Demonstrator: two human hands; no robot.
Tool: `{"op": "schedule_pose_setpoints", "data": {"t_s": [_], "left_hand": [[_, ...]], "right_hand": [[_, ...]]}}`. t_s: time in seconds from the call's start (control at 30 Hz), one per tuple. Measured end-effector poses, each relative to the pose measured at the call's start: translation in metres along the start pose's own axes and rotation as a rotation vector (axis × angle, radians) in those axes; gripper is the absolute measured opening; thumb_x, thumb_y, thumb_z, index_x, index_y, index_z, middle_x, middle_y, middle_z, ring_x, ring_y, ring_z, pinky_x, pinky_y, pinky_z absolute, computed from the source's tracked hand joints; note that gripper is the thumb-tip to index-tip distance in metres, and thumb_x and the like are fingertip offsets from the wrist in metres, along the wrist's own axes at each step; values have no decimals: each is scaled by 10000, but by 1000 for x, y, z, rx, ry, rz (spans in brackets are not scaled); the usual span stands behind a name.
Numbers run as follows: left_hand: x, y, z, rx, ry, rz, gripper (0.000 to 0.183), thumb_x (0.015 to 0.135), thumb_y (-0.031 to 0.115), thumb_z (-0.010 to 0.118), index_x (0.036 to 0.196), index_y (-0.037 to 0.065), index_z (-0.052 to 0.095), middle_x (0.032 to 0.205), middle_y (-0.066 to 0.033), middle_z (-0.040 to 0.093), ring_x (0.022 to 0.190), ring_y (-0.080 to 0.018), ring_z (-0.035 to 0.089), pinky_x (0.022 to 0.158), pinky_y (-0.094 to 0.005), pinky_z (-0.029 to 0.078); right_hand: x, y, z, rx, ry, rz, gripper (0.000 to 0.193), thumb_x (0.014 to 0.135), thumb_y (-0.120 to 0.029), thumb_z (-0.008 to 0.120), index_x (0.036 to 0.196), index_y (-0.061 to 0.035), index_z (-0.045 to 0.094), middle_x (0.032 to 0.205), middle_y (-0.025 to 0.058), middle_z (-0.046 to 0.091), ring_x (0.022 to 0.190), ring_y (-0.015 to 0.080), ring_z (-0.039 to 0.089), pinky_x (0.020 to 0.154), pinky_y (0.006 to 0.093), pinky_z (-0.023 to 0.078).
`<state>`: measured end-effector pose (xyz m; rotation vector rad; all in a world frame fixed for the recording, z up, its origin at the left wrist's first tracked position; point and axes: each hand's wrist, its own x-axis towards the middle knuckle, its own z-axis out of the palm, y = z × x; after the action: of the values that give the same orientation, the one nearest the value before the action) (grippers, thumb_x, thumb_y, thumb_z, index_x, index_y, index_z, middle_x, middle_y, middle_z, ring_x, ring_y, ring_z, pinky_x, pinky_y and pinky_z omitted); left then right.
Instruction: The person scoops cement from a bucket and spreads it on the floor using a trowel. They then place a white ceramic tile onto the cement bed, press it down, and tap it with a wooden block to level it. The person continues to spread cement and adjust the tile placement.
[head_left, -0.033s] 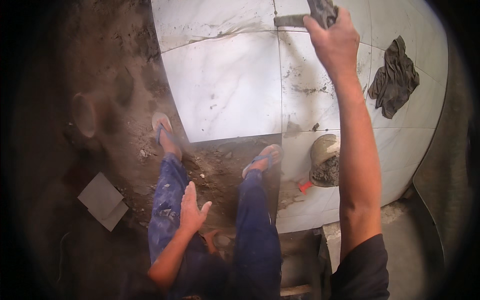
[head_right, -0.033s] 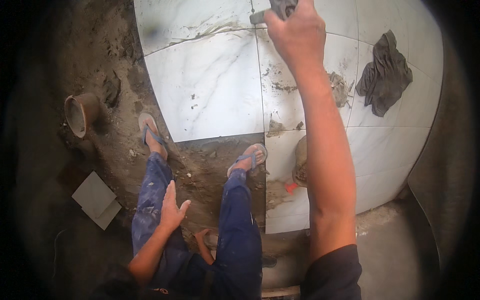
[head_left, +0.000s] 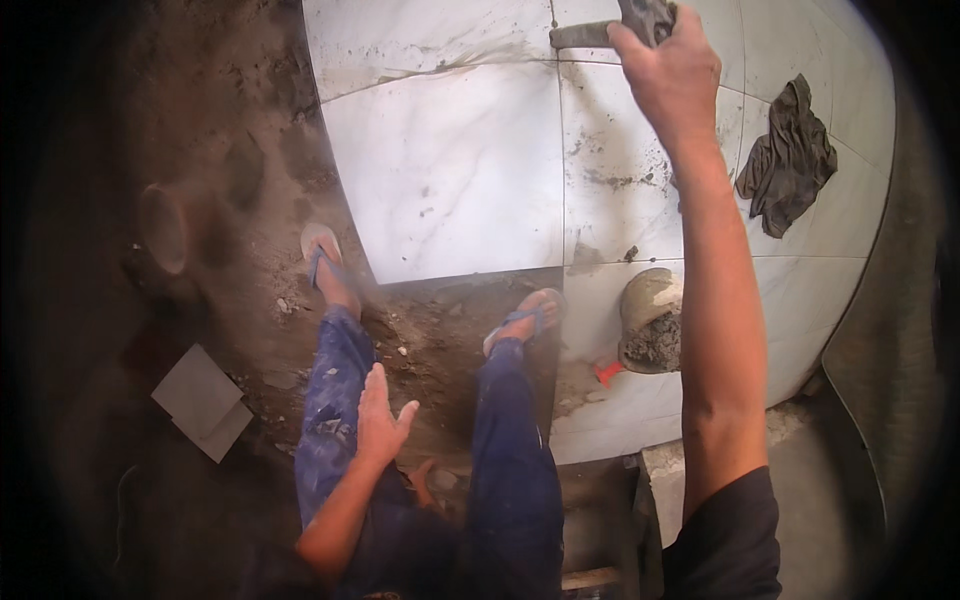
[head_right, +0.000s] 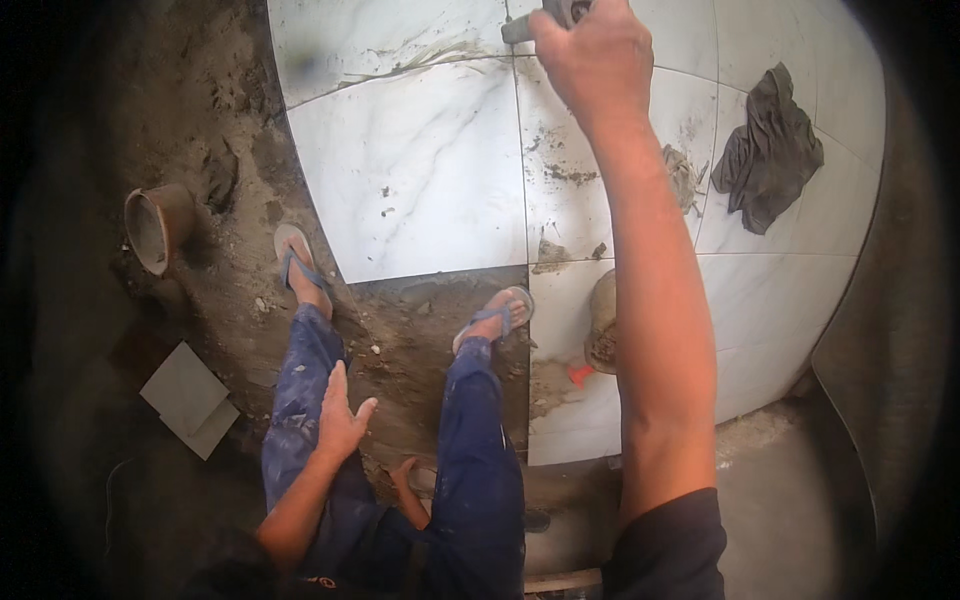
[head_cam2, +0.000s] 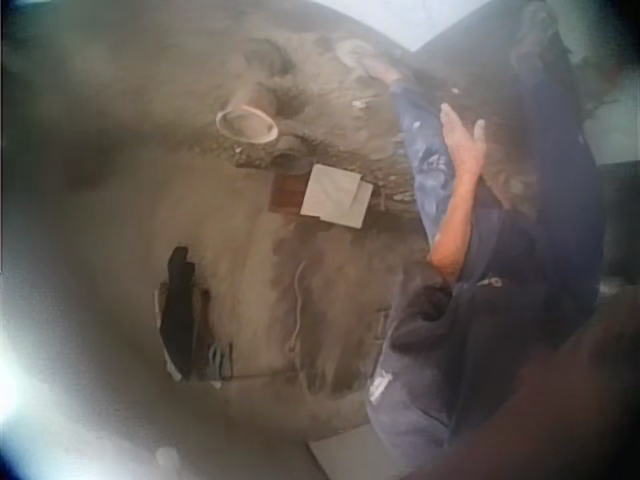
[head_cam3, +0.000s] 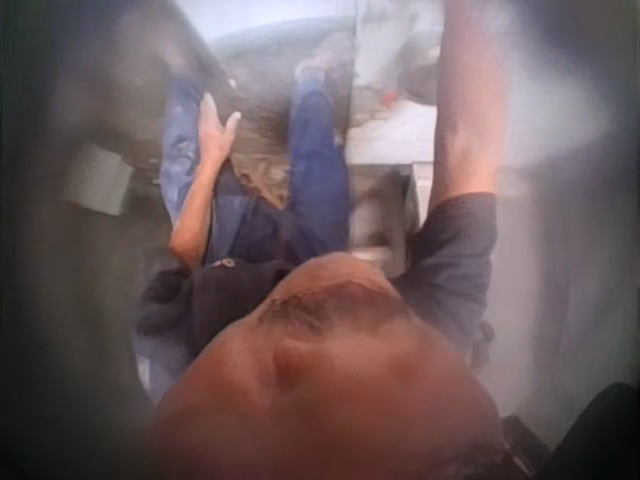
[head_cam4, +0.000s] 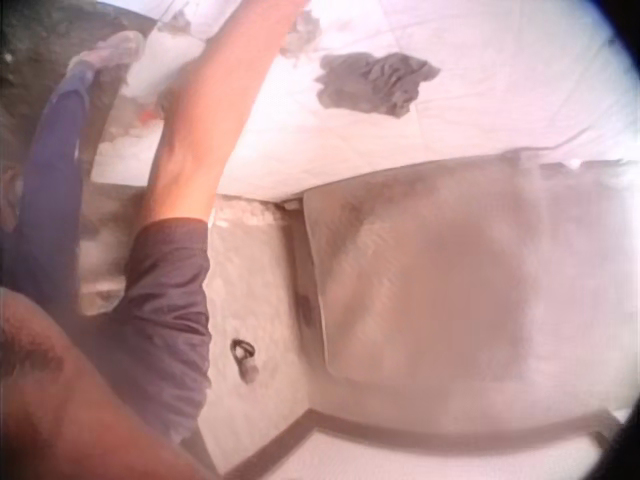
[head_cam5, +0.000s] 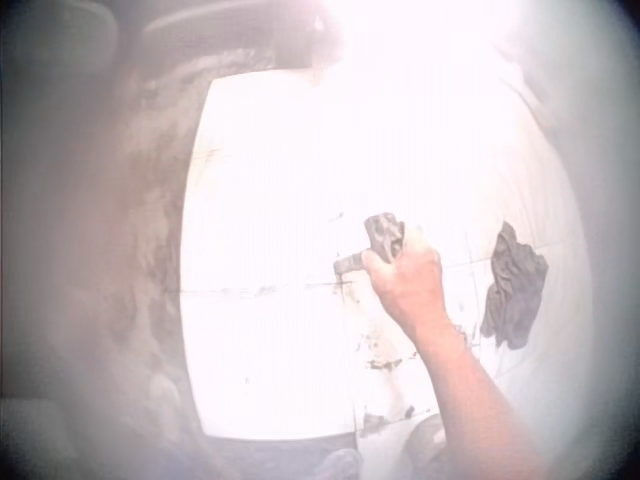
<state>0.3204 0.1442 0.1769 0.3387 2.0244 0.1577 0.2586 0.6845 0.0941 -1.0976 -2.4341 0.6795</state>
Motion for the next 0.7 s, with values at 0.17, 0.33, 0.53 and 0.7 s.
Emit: {"op": "schedule_pose_setpoints", "data": {"t_s": [0.17, 0.33, 0.53, 0.7], "left_hand": [[18, -3, -1, -144, 1, 0, 863, 882, 258, 708, 1529, -55, 229, 1518, -313, 347, 1424, -437, 335, 1169, -461, 285], [27, -9, 0, -250, -8, 6, 851, 894, 258, 697, 1524, -68, 226, 1526, -315, 336, 1425, -435, 339, 1169, -450, 291], [30, -10, -1, -317, -17, -30, 845, 900, 254, 697, 1519, -83, 230, 1519, -315, 354, 1425, -427, 350, 1168, -423, 293], [30, -22, 7, -404, 3, -66, 842, 896, 224, 703, 1515, -93, 229, 1513, -314, 372, 1427, -401, 365, 1165, -411, 298]], "right_hand": [[12, -14, 21, -71, -66, -122, 412, 776, -201, 691, 1024, 113, 593, 863, 266, 681, 811, 370, 688, 733, 414, 546], [17, -33, 13, 33, -158, 68, 482, 781, -202, 690, 1126, 121, 599, 943, 266, 696, 879, 324, 704, 773, 383, 552], [10, -2, 17, 38, -154, 203, 407, 813, -320, 778, 1008, 11, 644, 648, 32, 626, 572, 97, 593, 555, 282, 501], [13, 4, 11, 277, -75, 362, 309, 828, -234, 774, 960, 3, 626, 702, 41, 626, 543, 96, 565, 485, 264, 453]]}}
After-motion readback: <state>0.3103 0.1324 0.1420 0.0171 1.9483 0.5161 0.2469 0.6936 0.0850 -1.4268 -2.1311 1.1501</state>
